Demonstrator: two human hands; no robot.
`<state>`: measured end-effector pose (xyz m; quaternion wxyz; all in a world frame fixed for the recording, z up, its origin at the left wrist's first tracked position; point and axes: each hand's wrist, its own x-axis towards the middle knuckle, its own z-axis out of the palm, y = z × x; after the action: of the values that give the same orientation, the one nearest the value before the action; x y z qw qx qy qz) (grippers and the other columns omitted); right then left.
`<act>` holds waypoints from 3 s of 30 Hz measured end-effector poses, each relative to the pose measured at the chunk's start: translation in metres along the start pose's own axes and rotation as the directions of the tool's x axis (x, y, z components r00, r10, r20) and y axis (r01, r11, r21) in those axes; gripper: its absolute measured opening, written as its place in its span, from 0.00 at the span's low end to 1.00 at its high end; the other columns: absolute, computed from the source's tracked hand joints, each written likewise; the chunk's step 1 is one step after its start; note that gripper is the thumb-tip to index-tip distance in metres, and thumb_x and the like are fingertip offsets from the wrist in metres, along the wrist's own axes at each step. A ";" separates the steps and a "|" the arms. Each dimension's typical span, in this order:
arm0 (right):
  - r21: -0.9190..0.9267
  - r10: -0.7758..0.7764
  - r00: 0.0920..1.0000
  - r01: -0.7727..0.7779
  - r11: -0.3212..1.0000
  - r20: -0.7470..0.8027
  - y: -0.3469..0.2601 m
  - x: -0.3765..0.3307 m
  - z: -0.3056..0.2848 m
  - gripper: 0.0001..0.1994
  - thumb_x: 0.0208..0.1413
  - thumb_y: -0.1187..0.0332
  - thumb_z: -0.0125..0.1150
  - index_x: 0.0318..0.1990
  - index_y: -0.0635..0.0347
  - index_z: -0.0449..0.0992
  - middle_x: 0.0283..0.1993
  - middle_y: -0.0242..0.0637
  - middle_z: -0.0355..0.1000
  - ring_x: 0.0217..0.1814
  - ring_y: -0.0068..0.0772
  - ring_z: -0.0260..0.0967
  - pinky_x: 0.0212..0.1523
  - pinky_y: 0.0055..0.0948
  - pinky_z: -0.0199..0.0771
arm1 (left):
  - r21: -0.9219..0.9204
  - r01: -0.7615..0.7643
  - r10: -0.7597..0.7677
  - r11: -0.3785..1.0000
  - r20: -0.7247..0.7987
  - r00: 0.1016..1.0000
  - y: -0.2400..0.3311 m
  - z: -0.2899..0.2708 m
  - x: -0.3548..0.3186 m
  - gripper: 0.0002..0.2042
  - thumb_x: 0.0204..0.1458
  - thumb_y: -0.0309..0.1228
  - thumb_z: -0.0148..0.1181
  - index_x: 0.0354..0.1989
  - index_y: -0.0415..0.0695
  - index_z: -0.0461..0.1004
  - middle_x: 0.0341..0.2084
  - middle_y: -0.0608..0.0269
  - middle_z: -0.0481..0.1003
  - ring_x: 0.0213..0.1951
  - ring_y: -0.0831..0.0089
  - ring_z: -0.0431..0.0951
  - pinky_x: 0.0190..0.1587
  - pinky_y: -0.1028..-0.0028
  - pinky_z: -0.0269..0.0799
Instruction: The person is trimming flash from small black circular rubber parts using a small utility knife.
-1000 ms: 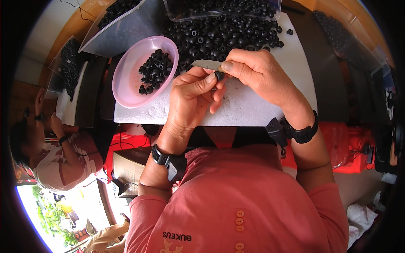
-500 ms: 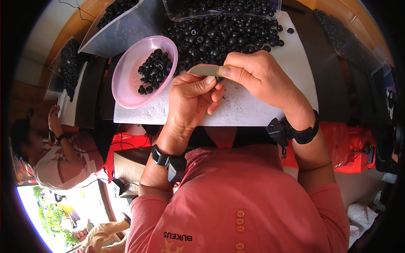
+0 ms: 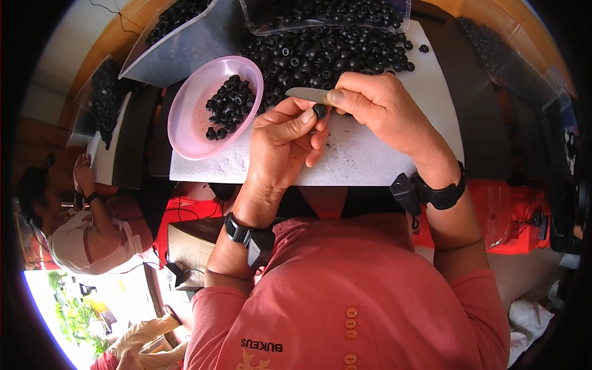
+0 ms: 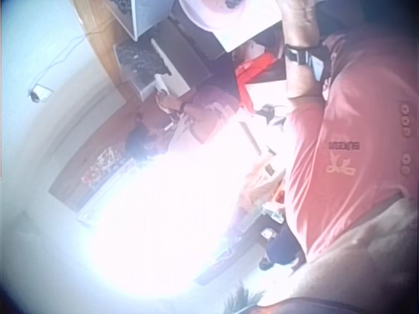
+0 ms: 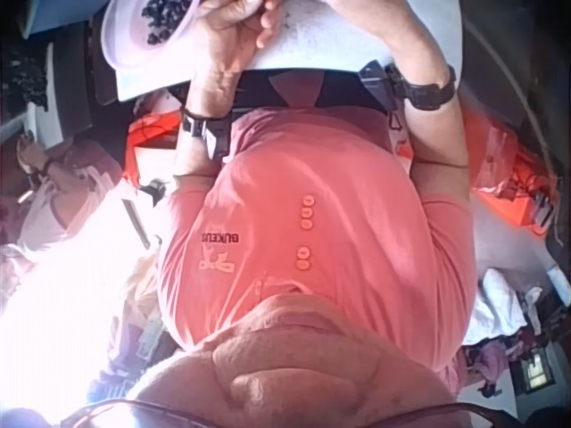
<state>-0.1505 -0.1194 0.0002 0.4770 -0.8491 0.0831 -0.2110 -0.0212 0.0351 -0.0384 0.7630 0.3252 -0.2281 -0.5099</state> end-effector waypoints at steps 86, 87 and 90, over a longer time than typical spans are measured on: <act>0.179 0.010 0.950 0.048 0.983 -0.312 0.000 0.001 -0.007 0.17 0.63 0.60 0.58 0.28 0.65 0.79 0.18 0.28 0.68 0.18 0.14 0.56 0.19 0.22 0.54 | 0.823 -0.388 0.184 -0.415 0.494 0.850 0.027 0.001 -0.003 0.13 0.38 0.18 0.66 0.36 0.40 0.77 0.32 0.57 0.71 0.37 0.56 0.72 0.38 0.61 0.72; 0.165 -0.010 0.950 0.064 0.984 -0.312 0.001 0.002 -0.006 0.17 0.63 0.61 0.58 0.28 0.65 0.78 0.17 0.29 0.67 0.18 0.14 0.56 0.19 0.23 0.54 | 0.818 -0.394 0.179 -0.419 0.500 0.848 0.027 0.001 -0.001 0.13 0.39 0.18 0.66 0.36 0.40 0.77 0.33 0.57 0.71 0.38 0.56 0.73 0.38 0.62 0.72; 0.153 0.040 0.969 -0.002 0.988 -0.243 0.001 0.002 -0.006 0.16 0.63 0.61 0.59 0.26 0.65 0.77 0.17 0.31 0.68 0.18 0.16 0.56 0.20 0.24 0.55 | 0.870 -0.384 0.233 -0.308 0.461 0.856 0.026 -0.001 0.003 0.12 0.42 0.17 0.65 0.38 0.39 0.78 0.34 0.58 0.72 0.37 0.61 0.74 0.37 0.66 0.72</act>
<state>-0.1510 -0.1247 0.0027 0.5282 -0.7770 0.1341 -0.3150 -0.0035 0.0396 -0.0200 0.3217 0.6888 -0.6468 0.0605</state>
